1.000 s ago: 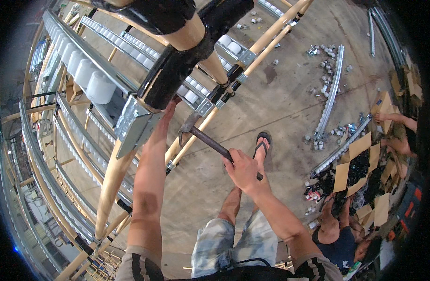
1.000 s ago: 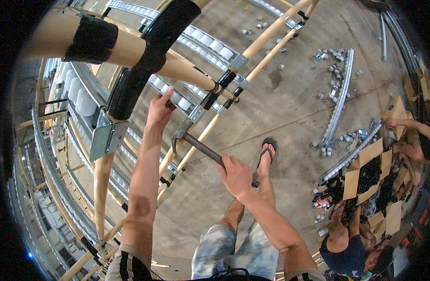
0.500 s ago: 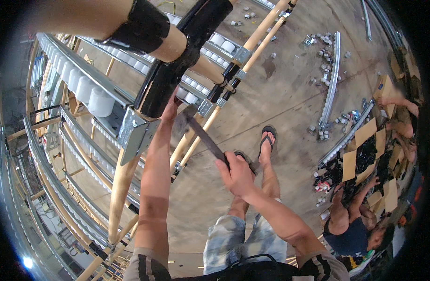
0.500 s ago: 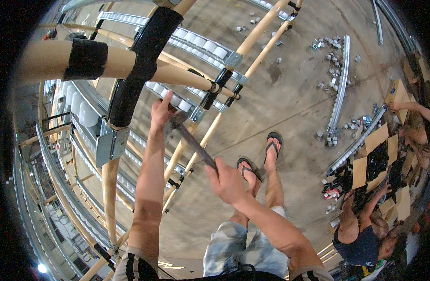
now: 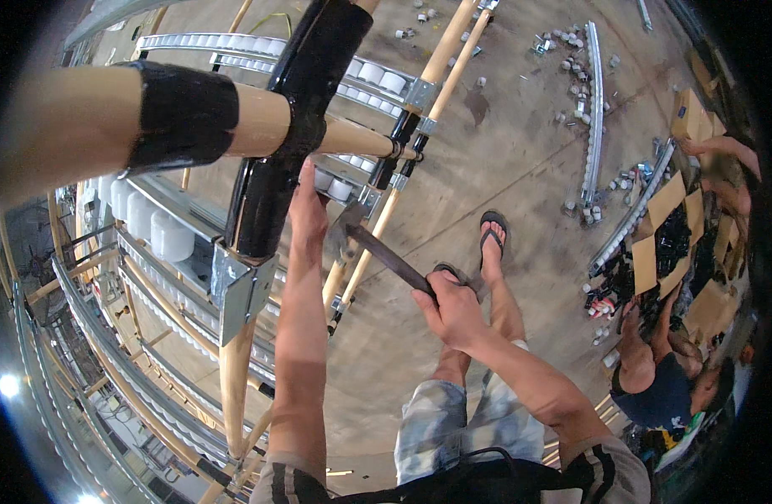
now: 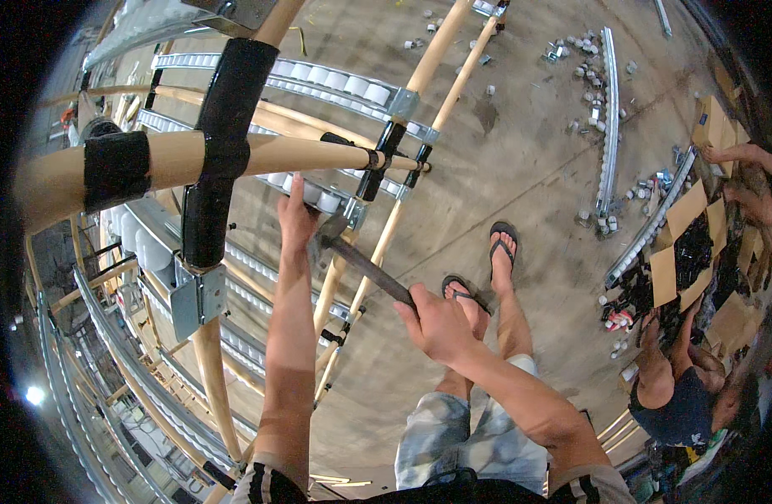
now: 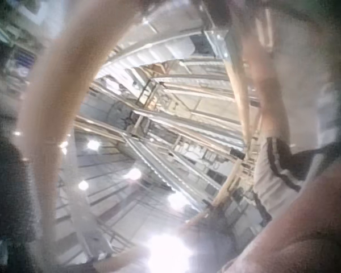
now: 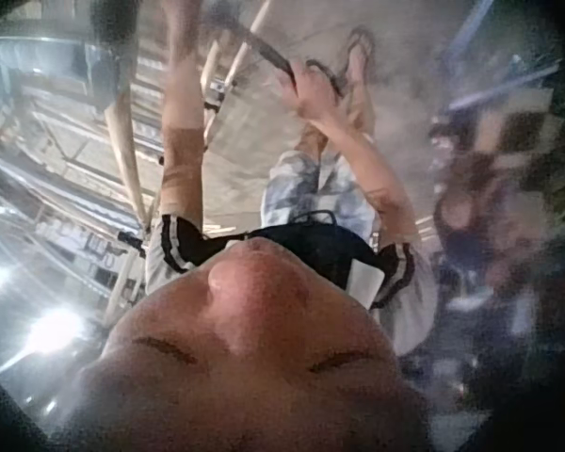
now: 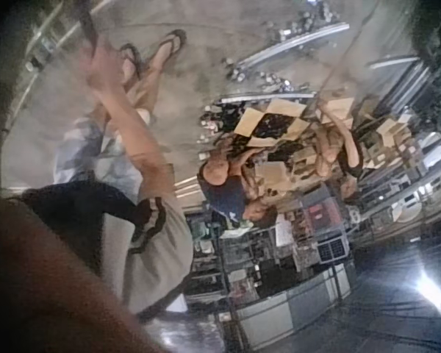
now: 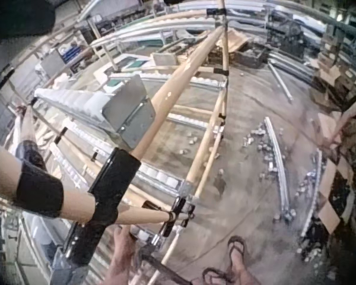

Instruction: The person uses a hammer to secure metal brackets onto a large pipe frame structure. They strike the metal components to ensure a tight fit, moving along the assembly to repeat the process on different joints.

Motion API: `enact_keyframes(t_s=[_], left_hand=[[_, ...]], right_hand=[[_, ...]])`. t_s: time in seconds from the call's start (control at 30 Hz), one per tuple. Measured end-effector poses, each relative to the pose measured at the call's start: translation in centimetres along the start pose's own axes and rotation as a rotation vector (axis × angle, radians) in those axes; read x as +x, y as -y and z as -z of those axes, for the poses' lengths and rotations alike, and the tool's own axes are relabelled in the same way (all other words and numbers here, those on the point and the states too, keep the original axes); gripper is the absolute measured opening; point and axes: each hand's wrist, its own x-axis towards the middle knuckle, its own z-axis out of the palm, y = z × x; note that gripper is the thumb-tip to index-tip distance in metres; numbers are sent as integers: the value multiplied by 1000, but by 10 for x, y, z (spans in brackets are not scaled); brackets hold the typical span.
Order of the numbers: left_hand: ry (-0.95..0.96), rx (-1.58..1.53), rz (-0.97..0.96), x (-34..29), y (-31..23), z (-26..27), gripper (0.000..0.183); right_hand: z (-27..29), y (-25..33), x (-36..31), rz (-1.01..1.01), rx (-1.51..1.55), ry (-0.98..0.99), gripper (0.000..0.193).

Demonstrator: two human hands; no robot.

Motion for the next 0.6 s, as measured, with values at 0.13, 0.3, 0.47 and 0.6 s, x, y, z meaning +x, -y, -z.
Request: enact_keyframes(t_s=[0.13,0.3,0.47,0.6], left_hand=[[-22,-117,-22,12,10,-11,35],[-78,-152,-29,11,11,-21,31],[-162,-110,-59,4,5,-34,32],[-171,-103,-140,10,15,-30,32]], right_hand=[[4,5,5,51,-27,35,28],[5,12,9,-107,64,25,30],[17,14,10,-68,52,67,31],[16,9,12,-165,118,75,31]])
